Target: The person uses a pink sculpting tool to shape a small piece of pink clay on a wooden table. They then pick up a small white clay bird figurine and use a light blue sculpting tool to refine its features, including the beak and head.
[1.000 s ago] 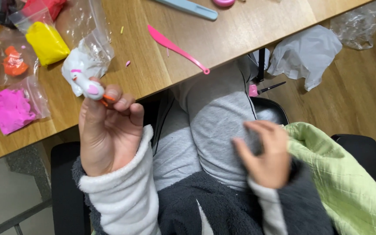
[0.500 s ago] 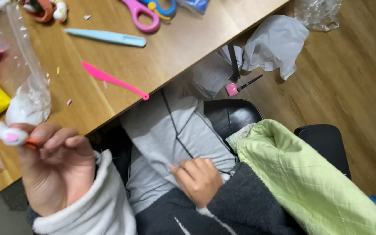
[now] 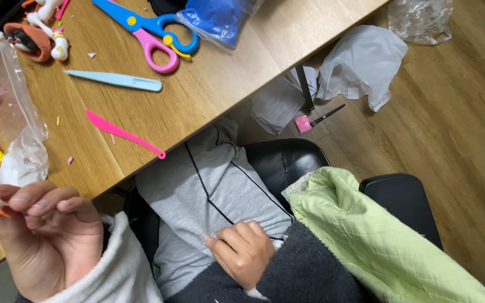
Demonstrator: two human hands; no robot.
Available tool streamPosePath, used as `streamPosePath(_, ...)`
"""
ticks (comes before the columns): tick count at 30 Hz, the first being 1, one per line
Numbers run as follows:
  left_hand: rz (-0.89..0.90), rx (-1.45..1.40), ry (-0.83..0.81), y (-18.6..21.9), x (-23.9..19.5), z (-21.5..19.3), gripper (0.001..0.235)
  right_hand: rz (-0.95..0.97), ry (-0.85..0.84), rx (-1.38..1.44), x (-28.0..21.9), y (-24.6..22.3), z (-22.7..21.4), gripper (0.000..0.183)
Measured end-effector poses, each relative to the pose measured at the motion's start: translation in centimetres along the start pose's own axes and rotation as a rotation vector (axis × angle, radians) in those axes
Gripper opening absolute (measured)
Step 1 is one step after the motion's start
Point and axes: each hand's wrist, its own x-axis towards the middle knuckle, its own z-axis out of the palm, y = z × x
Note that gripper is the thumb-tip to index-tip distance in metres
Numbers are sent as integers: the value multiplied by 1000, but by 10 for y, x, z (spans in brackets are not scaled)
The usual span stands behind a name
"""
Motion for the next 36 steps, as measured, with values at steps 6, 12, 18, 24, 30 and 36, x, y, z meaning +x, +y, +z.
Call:
streamPosePath(6,-13,7,60,-11,13,9,33,40,53,23,8,13,-1,18)
streamPosePath(12,-12,94,58,-12,21,14,35,181,21,218,-10,40,-3,5)
streamPosePath(18,15,170,56,-9,18,14,34,560,114,120,-20,52,-14,6)
streamPosePath(24,48,196,69,3,5,17,31,742,136,76,-33,57,-22,9)
streamPosePath(30,-16,164,121,13,-7,10,32,775,142,5,-26,43,-27,9)
streamPosePath(36,19,113,64,22,-17,-2,28,739,200,-2,-32,54,-27,11)
